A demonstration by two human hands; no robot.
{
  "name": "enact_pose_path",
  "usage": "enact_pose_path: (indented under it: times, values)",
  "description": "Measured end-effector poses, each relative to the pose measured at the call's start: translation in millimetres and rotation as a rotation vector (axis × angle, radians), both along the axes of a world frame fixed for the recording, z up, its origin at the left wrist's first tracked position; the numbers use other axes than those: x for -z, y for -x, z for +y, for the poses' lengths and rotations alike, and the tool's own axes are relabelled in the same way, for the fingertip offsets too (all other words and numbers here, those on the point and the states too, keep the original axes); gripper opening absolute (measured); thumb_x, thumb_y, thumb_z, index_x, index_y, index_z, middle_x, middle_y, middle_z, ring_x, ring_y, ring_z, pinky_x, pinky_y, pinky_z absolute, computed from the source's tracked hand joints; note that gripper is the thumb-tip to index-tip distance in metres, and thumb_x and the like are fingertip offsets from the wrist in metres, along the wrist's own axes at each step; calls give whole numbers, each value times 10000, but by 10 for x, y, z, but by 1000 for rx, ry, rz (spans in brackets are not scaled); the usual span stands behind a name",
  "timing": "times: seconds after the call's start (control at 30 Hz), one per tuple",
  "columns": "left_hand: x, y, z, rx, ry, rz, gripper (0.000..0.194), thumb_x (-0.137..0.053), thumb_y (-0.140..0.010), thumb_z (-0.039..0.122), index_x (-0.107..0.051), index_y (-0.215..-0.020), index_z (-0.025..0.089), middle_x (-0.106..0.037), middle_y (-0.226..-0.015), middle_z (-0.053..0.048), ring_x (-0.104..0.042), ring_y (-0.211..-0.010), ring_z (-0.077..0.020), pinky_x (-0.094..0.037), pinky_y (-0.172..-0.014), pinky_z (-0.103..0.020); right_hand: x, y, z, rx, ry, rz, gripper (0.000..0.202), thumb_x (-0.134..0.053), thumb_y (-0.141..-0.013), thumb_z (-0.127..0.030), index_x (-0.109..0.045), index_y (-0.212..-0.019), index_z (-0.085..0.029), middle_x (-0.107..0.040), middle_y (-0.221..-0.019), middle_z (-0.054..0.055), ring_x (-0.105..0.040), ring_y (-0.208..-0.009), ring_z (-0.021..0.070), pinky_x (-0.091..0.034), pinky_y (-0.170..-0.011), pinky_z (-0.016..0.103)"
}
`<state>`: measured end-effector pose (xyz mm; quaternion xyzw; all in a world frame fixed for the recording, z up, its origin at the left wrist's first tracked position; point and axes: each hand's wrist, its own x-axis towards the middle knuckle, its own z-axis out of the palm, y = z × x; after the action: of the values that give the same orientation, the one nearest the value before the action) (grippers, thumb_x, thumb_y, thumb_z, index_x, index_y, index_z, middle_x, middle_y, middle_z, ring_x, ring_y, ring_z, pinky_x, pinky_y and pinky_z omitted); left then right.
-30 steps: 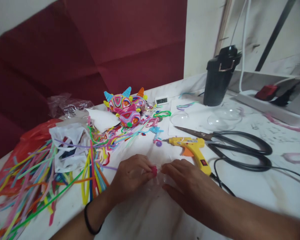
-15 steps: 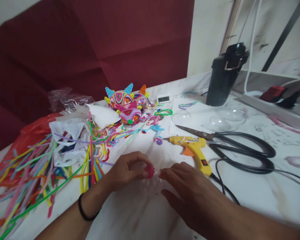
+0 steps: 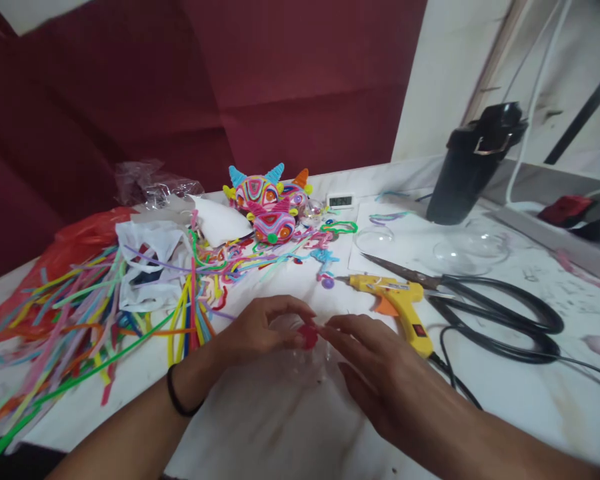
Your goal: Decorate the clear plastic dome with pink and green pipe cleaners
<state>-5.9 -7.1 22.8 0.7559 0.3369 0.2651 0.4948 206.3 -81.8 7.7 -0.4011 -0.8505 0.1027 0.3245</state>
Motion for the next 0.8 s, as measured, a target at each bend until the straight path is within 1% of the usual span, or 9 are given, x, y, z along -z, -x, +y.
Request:
enact_pose_path:
  times: [0.13,0.27,0.47,0.6,0.7,0.8]
  values:
    - [-2,10,9,12,-28,18,249,-754,-742,266,-685,-965,180,-689,-972,-43,-630,-961,-189,-466,-885,-302,0,1,-1,-17,23,-10,349,-383,-846,-51,-601,-1101,-149,-626,-1028,147,-610,-888,272,-552,-749,477]
    - [11,18,29,46,-68,12,229,-740,-761,285,-689,-958,181,-668,-956,-37,-615,-940,-178,-453,-871,-290,-7,-23,10,-18,31,-39,384,-403,-843,-47,-570,-1164,-173,-620,-1017,121,-602,-882,256,-543,-750,470]
    - [36,18,46,71,-161,15,180,-730,-779,281,-700,-924,181,-638,-930,-37,-601,-914,-168,-442,-861,-285,5,-79,36,41,-59,-62,316,-443,-882,-106,-566,-1165,-173,-634,-1048,122,-603,-950,274,-525,-813,502]
    - [55,24,48,78,-177,10,150,-733,-774,262,-708,-903,191,-628,-929,-33,-598,-916,-164,-442,-867,-284,12,-79,51,39,-53,-74,310,-467,-879,-115,-566,-1168,-167,-648,-1052,110,-609,-975,262,-528,-828,467]
    - [40,20,38,82,-182,8,132,-733,-768,247,-709,-886,193,-634,-920,-32,-602,-912,-163,-447,-867,-282,-16,-115,68,48,-79,-88,298,-477,-874,-118,-584,-1147,-168,-658,-1061,114,-616,-983,259,-522,-842,450]
    - [5,10,22,76,-181,9,104,-714,-780,239,-706,-870,187,-627,-918,-34,-604,-896,-157,-453,-843,-270,-91,-208,96,61,-112,-112,259,-473,-874,-123,-632,-1075,-166,-679,-1031,123,-629,-965,263,-527,-818,422]
